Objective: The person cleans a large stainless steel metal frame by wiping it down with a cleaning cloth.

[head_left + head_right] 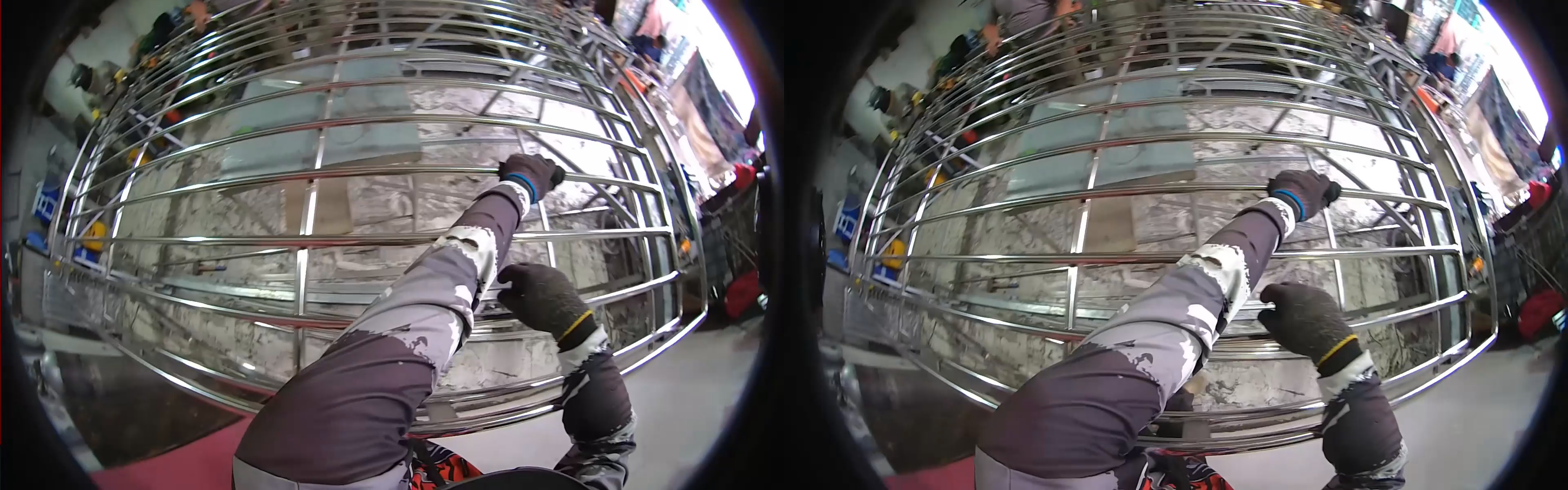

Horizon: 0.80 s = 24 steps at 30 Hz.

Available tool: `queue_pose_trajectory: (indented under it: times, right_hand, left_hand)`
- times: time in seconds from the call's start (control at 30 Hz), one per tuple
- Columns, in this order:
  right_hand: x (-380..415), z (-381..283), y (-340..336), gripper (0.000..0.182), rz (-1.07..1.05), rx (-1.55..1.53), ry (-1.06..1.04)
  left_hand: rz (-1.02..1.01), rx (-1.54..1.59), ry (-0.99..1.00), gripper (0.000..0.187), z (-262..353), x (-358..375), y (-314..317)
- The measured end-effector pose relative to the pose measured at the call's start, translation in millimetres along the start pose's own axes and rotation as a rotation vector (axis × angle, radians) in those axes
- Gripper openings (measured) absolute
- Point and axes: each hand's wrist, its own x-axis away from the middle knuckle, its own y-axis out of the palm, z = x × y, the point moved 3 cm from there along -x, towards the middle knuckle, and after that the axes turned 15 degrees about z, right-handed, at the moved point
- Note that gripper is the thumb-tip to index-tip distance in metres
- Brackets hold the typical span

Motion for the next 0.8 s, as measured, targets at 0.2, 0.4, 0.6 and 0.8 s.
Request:
queue_pose_trajectory:
  times: [0.2,0.4,0.6,0.8]
  right_hand:
    - [0.5,11.2,3.9,0.026,0.028,-0.163,0.104]
    - [1.3,-6.7,-8.5,0.024,0.212,-0.091,0.200]
    - [-11.1,-90.5,19.8,0.024,0.277,0.065,0.227]
    - [-4.9,-118.3,60.0,0.026,0.277,0.039,0.318]
  left_hand:
    - [-0.087,0.054,0.041,0.044,-61.8,20.7,-102.1]
    - [-0.001,0.321,-0.396,0.042,-192.0,46.0,-230.6]
    - [0.318,-0.211,-0.255,0.063,-284.0,97.0,-285.0]
    - [0.256,-0.426,-0.364,0.042,-414.4,191.9,-272.2]
